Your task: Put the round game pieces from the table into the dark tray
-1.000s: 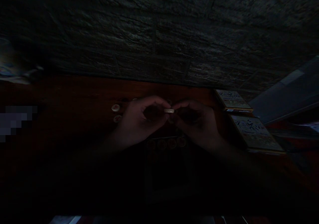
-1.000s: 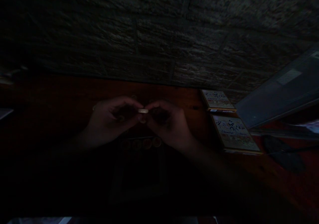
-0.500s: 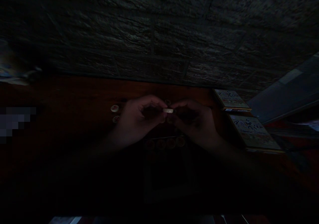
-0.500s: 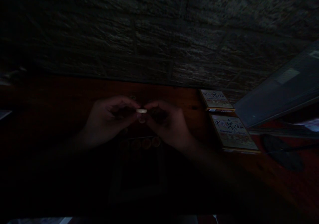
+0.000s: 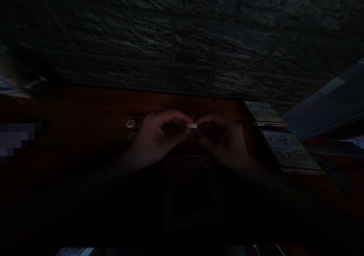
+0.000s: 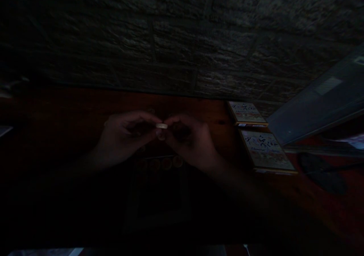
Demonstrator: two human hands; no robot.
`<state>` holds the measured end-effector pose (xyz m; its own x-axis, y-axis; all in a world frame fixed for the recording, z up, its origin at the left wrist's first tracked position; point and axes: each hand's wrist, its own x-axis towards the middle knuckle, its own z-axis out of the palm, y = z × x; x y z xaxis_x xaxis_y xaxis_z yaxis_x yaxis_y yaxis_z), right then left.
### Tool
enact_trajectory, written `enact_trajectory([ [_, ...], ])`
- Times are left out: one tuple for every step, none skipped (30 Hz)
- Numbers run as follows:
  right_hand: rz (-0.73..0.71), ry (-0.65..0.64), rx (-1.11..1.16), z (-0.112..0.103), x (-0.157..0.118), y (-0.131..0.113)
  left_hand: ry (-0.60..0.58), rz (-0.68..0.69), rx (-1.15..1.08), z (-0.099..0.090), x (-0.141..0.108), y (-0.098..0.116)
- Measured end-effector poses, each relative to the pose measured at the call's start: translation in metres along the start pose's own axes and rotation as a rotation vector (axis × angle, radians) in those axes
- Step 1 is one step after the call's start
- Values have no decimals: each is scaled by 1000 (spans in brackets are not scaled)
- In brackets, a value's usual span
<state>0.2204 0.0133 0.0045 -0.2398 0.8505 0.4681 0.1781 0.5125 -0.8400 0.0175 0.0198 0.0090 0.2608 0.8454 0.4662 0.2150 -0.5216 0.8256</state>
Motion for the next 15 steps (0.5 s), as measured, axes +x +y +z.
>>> enact_trajectory([
  [9, 1, 5, 0, 0, 0, 3, -13, -10, 0, 0, 0],
  [20, 6, 10, 0, 0, 1, 7, -26, -22, 1, 1, 0],
  [28, 10, 13, 0, 0, 2, 7, -44, -34, 1, 1, 1],
  [36, 16, 14, 0, 0, 3, 6, -63, -45, 1, 1, 2],
  [40, 21, 12, 0, 0, 4, 4, -82, -56, 1, 1, 2],
  [38, 24, 11, 0, 0, 5, 2, -98, -68, 1, 2, 3],
  [33, 22, 10, 0, 0, 6, 0, -115, -80, 1, 2, 4],
  [26, 15, 10, 0, 0, 6, 1, -127, -93, 1, 2, 5],
  [17, 8, 10, -1, 0, 6, 0, -139, -103, 1, 2, 5],
  [9, 1, 10, -1, 0, 6, 0, -148, -107, 1, 2, 6],
  [-1, -2, 7, -1, 0, 6, -1, -159, -105, 0, 2, 6],
  [-7, 0, -3, -1, -1, 5, -2, -172, -102, 0, 2, 6],
  [-12, 8, -18, -2, -1, 5, -3, -183, -102, 0, 2, 6],
  [-16, 17, -37, -2, -1, 4, -6, -192, -107, 0, 2, 5],
  [-22, 27, -58, -2, -2, 4, -9, -201, -117, 0, 2, 5],
])
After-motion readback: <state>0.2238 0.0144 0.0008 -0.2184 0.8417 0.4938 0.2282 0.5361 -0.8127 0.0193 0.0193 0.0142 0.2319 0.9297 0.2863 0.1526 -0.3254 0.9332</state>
